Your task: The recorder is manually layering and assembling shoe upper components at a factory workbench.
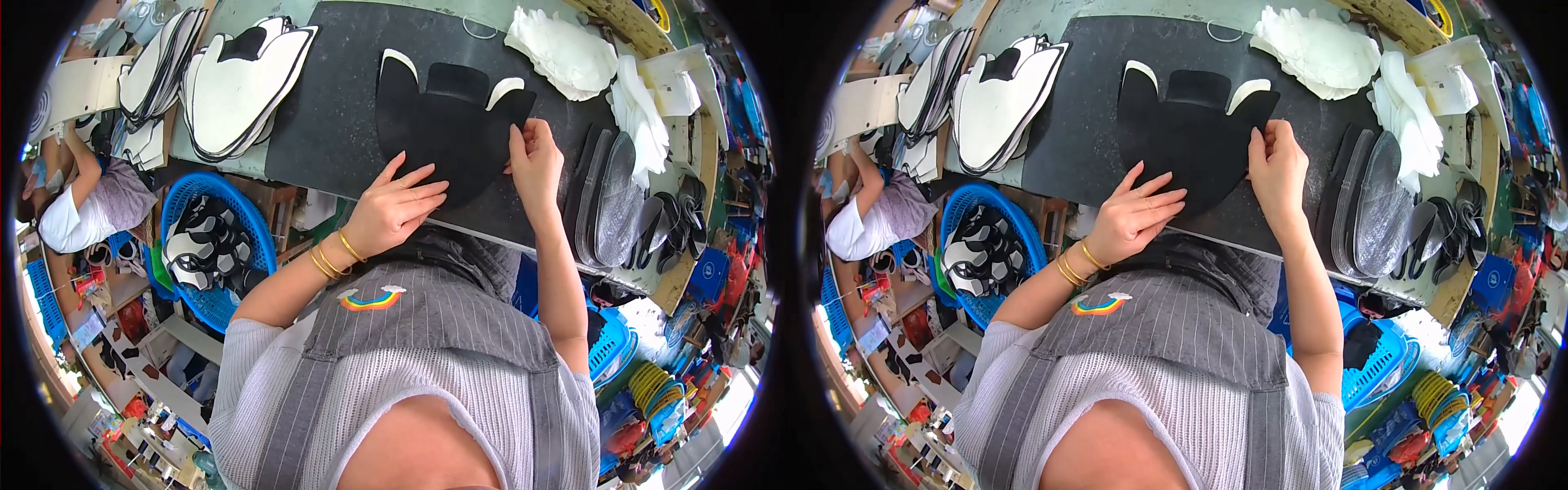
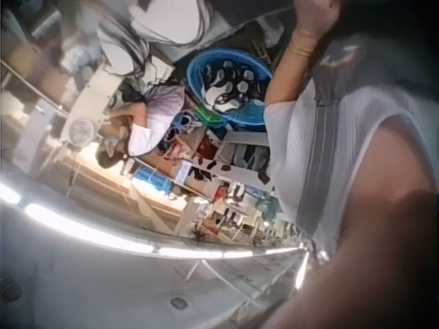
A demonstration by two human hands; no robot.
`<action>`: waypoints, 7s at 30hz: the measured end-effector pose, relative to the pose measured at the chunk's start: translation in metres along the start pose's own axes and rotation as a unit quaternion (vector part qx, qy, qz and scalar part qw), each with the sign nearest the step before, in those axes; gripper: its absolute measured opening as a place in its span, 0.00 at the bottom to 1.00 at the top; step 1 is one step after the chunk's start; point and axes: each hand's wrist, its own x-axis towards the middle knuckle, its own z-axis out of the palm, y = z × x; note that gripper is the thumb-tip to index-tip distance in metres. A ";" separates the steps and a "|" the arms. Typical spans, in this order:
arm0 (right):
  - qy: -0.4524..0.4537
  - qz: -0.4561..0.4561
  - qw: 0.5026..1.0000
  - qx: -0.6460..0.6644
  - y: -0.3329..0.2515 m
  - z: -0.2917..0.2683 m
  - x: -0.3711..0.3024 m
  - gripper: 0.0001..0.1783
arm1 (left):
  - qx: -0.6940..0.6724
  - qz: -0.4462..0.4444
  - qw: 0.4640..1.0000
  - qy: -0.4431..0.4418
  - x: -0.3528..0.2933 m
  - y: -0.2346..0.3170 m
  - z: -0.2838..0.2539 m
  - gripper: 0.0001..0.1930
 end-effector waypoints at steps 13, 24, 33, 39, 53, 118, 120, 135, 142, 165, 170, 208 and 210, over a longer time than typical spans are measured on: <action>0.023 -0.079 0.994 -0.077 0.001 0.003 0.011 0.06 | 0.166 -0.074 0.983 0.019 0.042 -0.012 0.002 0.29; 0.042 -0.175 0.973 -0.144 0.007 0.000 0.019 0.06 | 0.202 -0.070 0.976 -0.047 0.043 -0.006 0.004 0.31; 0.093 -0.200 0.884 -0.412 -0.005 -0.020 0.031 0.12 | 0.069 -0.081 0.991 0.081 0.051 -0.036 -0.031 0.21; -0.198 -0.508 0.794 -0.269 -0.039 0.021 0.031 0.27 | -0.009 -0.139 0.990 -0.005 0.053 -0.078 -0.049 0.23; -0.434 -0.458 0.770 -0.097 -0.055 0.014 -0.003 0.34 | 0.189 -0.108 0.976 0.024 0.052 -0.082 -0.041 0.25; -0.094 -0.332 0.831 -0.437 0.004 -0.056 0.215 0.05 | 0.070 0.101 0.989 0.081 0.216 -0.027 0.030 0.14; -0.169 -0.274 0.779 -0.538 -0.012 -0.042 0.210 0.04 | 0.101 0.128 0.979 0.121 0.241 -0.052 0.048 0.14; -0.185 -0.403 0.741 -0.504 0.000 -0.055 0.224 0.02 | 0.104 0.068 0.992 0.019 0.247 -0.057 0.060 0.21; 0.019 -0.105 0.983 -0.148 0.020 -0.109 0.253 0.10 | 0.107 0.068 0.992 0.025 0.247 -0.055 0.065 0.21; 0.014 -0.415 0.907 -0.063 -0.102 -0.054 0.021 0.09 | -0.659 -0.178 0.719 0.133 0.150 0.045 -0.039 0.09; 0.106 -0.422 0.897 -0.075 -0.111 -0.046 0.014 0.12 | -0.627 -0.203 0.738 0.148 0.140 0.050 -0.040 0.10; 0.216 -0.298 0.930 0.008 -0.092 -0.038 0.005 0.07 | -0.650 -0.227 0.714 0.123 0.147 0.059 -0.029 0.10; 0.219 -0.273 0.936 0.026 -0.090 -0.042 0.006 0.06 | -0.645 -0.227 0.719 0.126 0.144 0.054 -0.026 0.11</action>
